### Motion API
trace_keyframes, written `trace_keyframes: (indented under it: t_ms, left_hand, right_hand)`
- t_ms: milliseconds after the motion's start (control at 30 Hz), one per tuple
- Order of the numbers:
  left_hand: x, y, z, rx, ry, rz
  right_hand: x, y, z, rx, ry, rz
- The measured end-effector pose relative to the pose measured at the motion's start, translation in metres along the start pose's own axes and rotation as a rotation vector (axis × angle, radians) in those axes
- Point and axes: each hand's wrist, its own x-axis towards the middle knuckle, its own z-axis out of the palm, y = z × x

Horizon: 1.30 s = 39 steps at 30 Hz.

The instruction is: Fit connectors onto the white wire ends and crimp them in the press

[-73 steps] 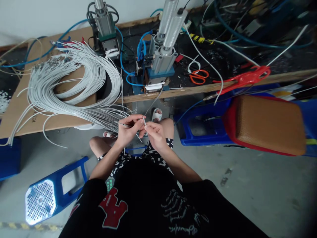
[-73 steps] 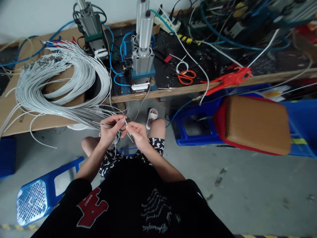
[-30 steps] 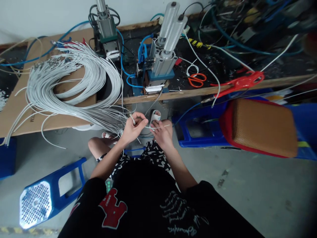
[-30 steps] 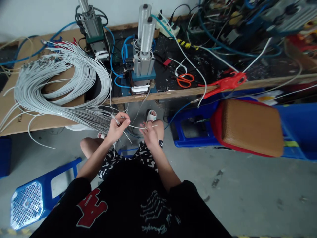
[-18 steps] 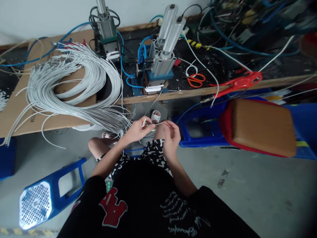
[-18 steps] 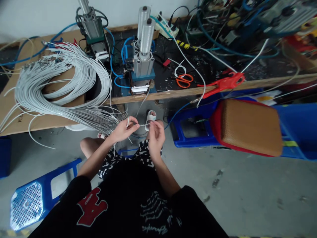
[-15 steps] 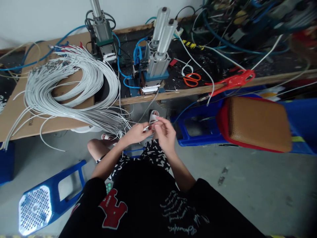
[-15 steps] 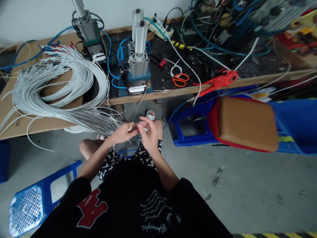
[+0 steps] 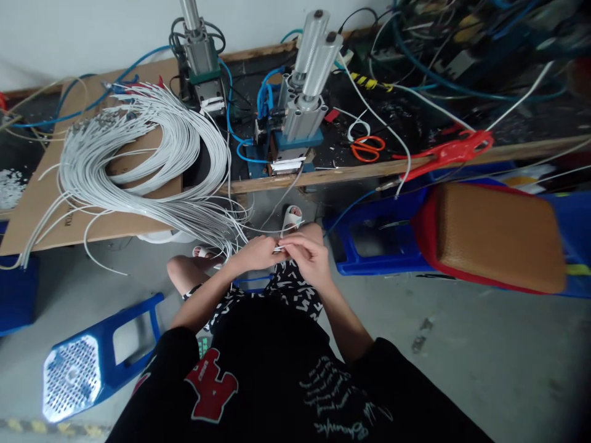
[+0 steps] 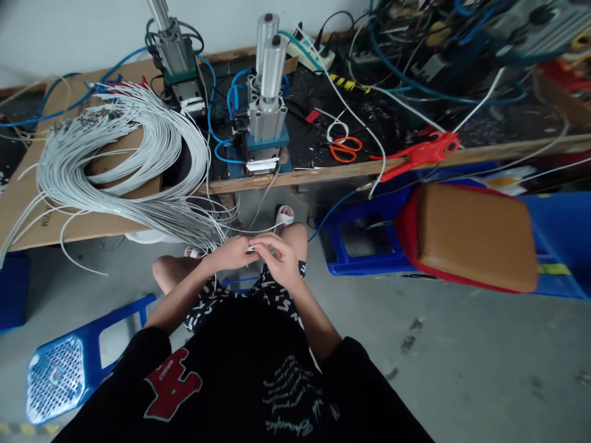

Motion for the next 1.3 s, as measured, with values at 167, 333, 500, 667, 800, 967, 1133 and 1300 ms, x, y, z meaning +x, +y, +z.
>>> trace_keyframes:
  t_ms: [167, 333, 500, 667, 800, 967, 1133, 1300]
  left_hand:
    - [-0.001, 0.007, 0.001, -0.207, 0.166, 0.097]
    - [-0.004, 0.005, -0.001, -0.421, 0.335, 0.15]
    - [-0.003, 0.005, 0.002, -0.429, 0.401, 0.165]
    - [-0.003, 0.005, 0.01, -0.436, 0.539, 0.138]
    - [-0.003, 0.003, 0.012, -0.466, 0.561, 0.125]
    - [-0.004, 0.004, 0.01, -0.441, 0.534, 0.103]
    - [-0.007, 0.003, 0.007, -0.427, 0.494, 0.116]
    - [-0.01, 0.001, 0.006, -0.432, 0.459, 0.114]
  right_hand:
    - [0.013, 0.012, -0.002, 0.185, 0.229, 0.105]
    - [0.019, 0.017, -0.006, 0.273, 0.275, 0.183]
    - [0.02, 0.01, 0.002, 0.333, 0.254, 0.233]
    - [0.022, 0.005, 0.005, 0.305, 0.291, 0.202]
    - [0.023, -0.002, 0.001, 0.265, 0.299, 0.17]
    - [0.026, -0.007, -0.004, 0.237, 0.245, 0.167]
    - [0.031, -0.001, -0.007, 0.269, 0.193, 0.199]
    - [0.034, -0.003, -0.008, 0.275, 0.14, 0.186]
